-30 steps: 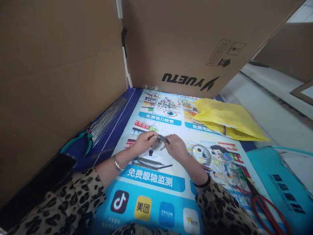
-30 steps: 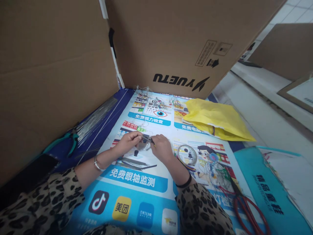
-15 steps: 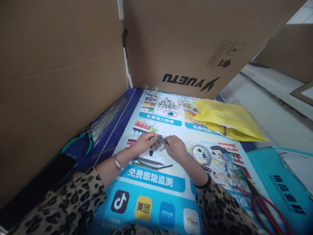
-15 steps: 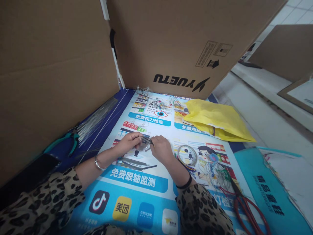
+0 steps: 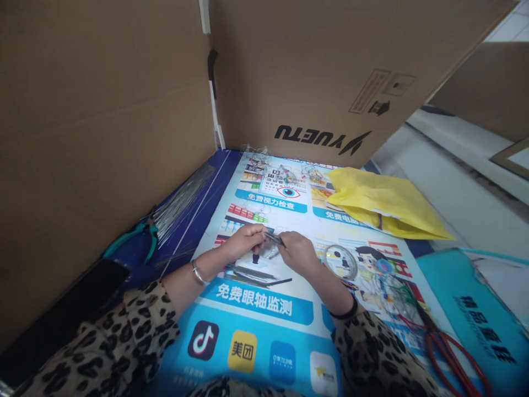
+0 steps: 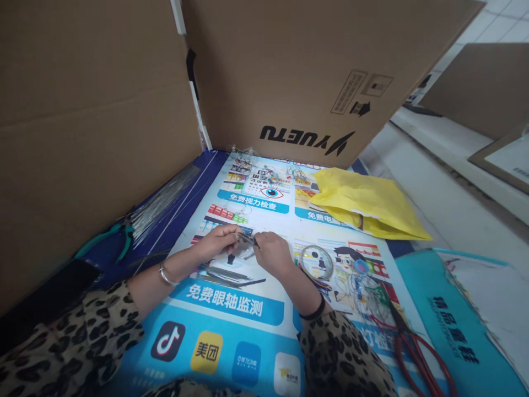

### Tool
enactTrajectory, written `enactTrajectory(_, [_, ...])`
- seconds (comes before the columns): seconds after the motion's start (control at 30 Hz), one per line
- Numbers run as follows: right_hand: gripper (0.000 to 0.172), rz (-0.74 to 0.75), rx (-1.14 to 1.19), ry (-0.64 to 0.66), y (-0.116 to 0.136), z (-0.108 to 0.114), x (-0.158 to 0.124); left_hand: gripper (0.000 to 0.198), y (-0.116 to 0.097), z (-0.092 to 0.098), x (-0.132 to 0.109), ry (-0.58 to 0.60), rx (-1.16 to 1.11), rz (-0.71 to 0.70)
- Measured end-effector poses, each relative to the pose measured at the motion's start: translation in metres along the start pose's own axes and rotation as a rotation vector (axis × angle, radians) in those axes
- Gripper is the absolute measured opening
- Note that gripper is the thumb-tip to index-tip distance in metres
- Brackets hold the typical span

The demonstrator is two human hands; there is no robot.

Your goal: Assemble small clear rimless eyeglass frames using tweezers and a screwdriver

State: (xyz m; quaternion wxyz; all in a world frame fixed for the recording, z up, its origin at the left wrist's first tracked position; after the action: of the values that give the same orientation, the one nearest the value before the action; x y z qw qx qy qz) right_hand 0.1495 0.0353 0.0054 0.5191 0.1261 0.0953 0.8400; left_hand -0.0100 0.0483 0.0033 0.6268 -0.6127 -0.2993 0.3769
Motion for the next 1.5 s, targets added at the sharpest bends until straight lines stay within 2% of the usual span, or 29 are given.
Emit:
enactTrajectory(0.17, [0.015,-0.005,0.024,0.012,-0.0013,-0.0022,0.0002,0.021,-0.0008,-0.0009,-0.0003,-0.004,-0.015,0.004])
enactTrajectory(0.4, [0.013,0.079,0.086,-0.102,-0.0033,-0.0034,0.0021,0.020,-0.0005,-0.0013,0.0002,-0.063,0.080,0.002])
enactTrajectory(0.57, [0.012,0.118,0.138,-0.137,-0.0037,-0.0029,0.0030,0.019,0.0024,-0.0009,0.0019,-0.096,0.184,-0.030])
enactTrajectory(1.13, [0.011,0.106,0.123,-0.094,-0.0025,-0.0028,0.0042,0.012,0.0009,-0.0007,0.0019,-0.093,0.245,-0.025])
enactTrajectory(1.5, [0.012,0.102,0.120,-0.077,-0.0025,-0.0033,0.0046,0.014,-0.0013,-0.0018,0.0007,-0.078,0.203,0.005])
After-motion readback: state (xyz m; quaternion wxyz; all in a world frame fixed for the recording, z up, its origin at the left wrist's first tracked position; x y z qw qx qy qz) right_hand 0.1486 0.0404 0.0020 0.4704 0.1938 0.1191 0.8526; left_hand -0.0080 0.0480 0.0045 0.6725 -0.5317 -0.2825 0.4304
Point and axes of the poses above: each hand's wrist, its own x-axis towards the middle knuckle, its own z-axis out of the back of the hand, y = z × x, the point moved 3 cm from there along x, towards the middle knuckle, and after that the axes turned 11 degrees about x, right-handed, at the moved point
